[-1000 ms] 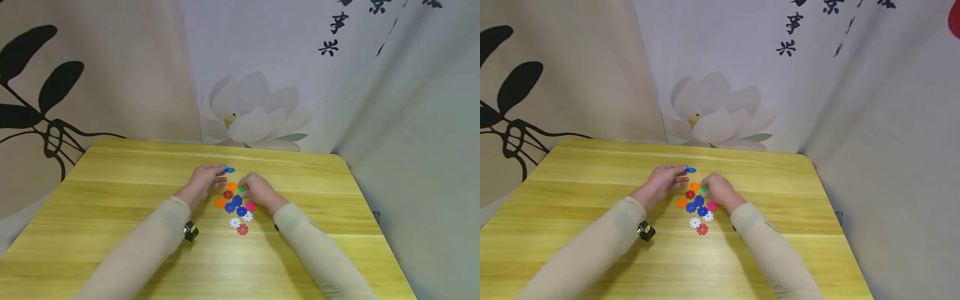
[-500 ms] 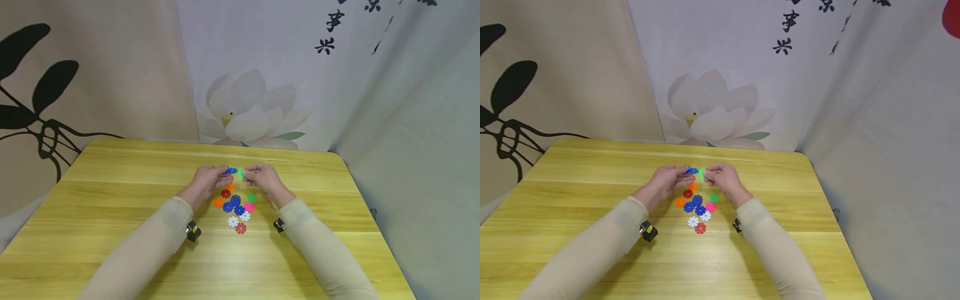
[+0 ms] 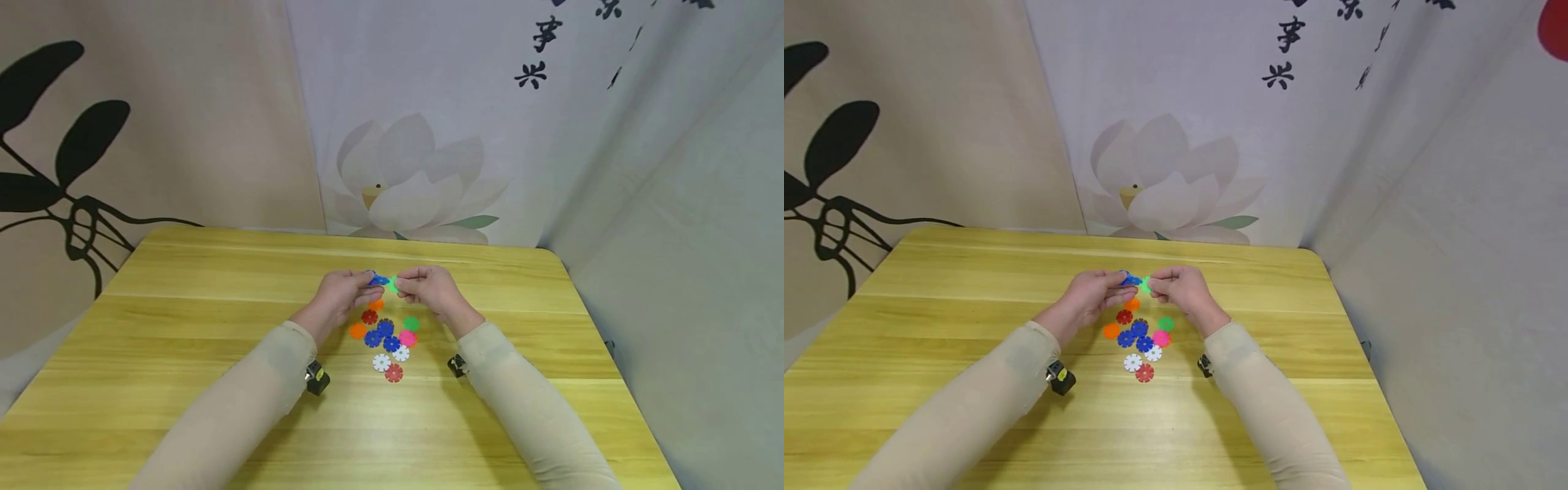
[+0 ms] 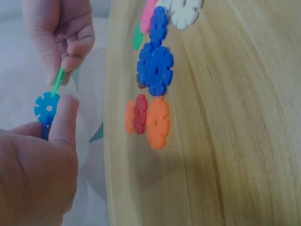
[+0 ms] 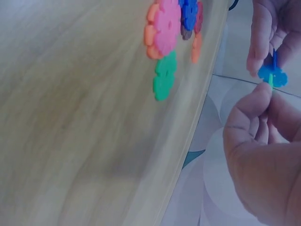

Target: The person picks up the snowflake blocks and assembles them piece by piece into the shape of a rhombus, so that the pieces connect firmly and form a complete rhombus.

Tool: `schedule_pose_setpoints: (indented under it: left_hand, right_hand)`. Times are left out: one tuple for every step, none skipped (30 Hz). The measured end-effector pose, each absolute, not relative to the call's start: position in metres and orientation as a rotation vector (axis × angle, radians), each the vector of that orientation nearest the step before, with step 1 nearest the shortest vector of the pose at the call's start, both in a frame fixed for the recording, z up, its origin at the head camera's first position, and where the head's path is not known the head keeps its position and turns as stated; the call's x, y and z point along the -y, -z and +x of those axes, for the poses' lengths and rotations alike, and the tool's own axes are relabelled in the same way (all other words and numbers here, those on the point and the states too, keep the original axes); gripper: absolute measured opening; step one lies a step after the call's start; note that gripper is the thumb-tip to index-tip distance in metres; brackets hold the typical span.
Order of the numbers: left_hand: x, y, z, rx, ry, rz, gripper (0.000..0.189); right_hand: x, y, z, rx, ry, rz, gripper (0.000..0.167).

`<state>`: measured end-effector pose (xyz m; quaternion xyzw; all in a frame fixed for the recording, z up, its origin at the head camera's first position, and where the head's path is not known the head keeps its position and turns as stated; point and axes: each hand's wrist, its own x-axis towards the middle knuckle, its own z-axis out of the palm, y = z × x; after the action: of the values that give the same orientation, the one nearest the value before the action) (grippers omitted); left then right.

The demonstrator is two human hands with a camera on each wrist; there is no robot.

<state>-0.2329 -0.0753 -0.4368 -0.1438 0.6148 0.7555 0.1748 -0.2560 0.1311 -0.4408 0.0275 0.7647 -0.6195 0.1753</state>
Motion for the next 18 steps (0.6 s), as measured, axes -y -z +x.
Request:
schedule_pose_setpoints:
  left_hand:
    - [0.0751,0.4371,-0.2328,-1.743,-2.138,-0.404,0.032]
    - [0.075,0.4373,-0.2327,-1.744,-2.132,-0.4,0.034]
    - [0.0748,0.4374,-0.2326,-1.745,-2.123,-0.393,0.037]
    - [0.0748,0.4379,-0.2324,-1.749,-2.114,-0.383,0.04]
    - [0.0747,0.4378,-0.2318,-1.756,-2.1,-0.375,0.043]
    - [0.0746,0.438,-0.2316,-1.759,-2.089,-0.366,0.045]
    - [0.0744,0.438,-0.2313,-1.762,-2.076,-0.359,0.047]
    - [0.0742,0.438,-0.2313,-1.762,-2.066,-0.353,0.047]
    - [0.074,0.4381,-0.2312,-1.762,-2.058,-0.348,0.047]
    - [0.0737,0.4383,-0.2311,-1.759,-2.054,-0.345,0.046]
    - [0.0735,0.4378,-0.231,-1.753,-2.051,-0.348,0.045]
    - [0.0733,0.4379,-0.2312,-1.743,-2.051,-0.349,0.044]
    - [0.0729,0.4379,-0.2313,-1.736,-2.05,-0.349,0.043]
    - [0.0723,0.4381,-0.2314,-1.726,-2.051,-0.352,0.042]
    - [0.0717,0.4383,-0.2314,-1.722,-2.048,-0.353,0.042]
    - [0.0711,0.4387,-0.2315,-1.715,-2.05,-0.358,0.041]
    - [0.0705,0.4393,-0.2316,-1.711,-2.046,-0.365,0.041]
    - [0.07,0.4401,-0.2318,-1.706,-2.042,-0.373,0.04]
  right_hand:
    - [-0.1316,0.4415,-0.2563,-2.169,1.755,0.072,0.023]
    - [-0.1321,0.4422,-0.2565,-2.173,1.753,0.067,0.022]
    - [-0.1325,0.4427,-0.2567,-2.177,1.751,0.065,0.022]
    - [-0.1326,0.4437,-0.257,-2.181,1.749,0.062,0.022]
    - [-0.1327,0.4441,-0.257,-2.184,1.746,0.061,0.021]
    - [-0.1327,0.4444,-0.257,-2.185,1.745,0.06,0.021]
    - [-0.1328,0.4446,-0.257,-2.187,1.74,0.057,0.021]
    - [-0.1328,0.4445,-0.2569,-2.186,1.738,0.056,0.021]
    - [-0.1327,0.4443,-0.2567,-2.18,1.737,0.053,0.021]
    - [-0.1329,0.4442,-0.2566,-2.173,1.738,0.051,0.021]
    - [-0.1331,0.444,-0.2563,-2.165,1.74,0.048,0.022]
    - [-0.1333,0.4437,-0.2563,-2.157,1.742,0.047,0.022]
    - [-0.1336,0.4435,-0.2561,-2.151,1.745,0.048,0.022]
    - [-0.1338,0.4429,-0.2557,-2.143,1.752,0.049,0.022]
    - [-0.1339,0.4426,-0.2553,-2.14,1.756,0.049,0.022]
    - [-0.134,0.4424,-0.255,-2.137,1.76,0.047,0.022]
    - [-0.1338,0.4425,-0.2546,-2.136,1.762,0.043,0.022]
    - [-0.1337,0.4423,-0.2542,-2.131,1.763,0.045,0.022]
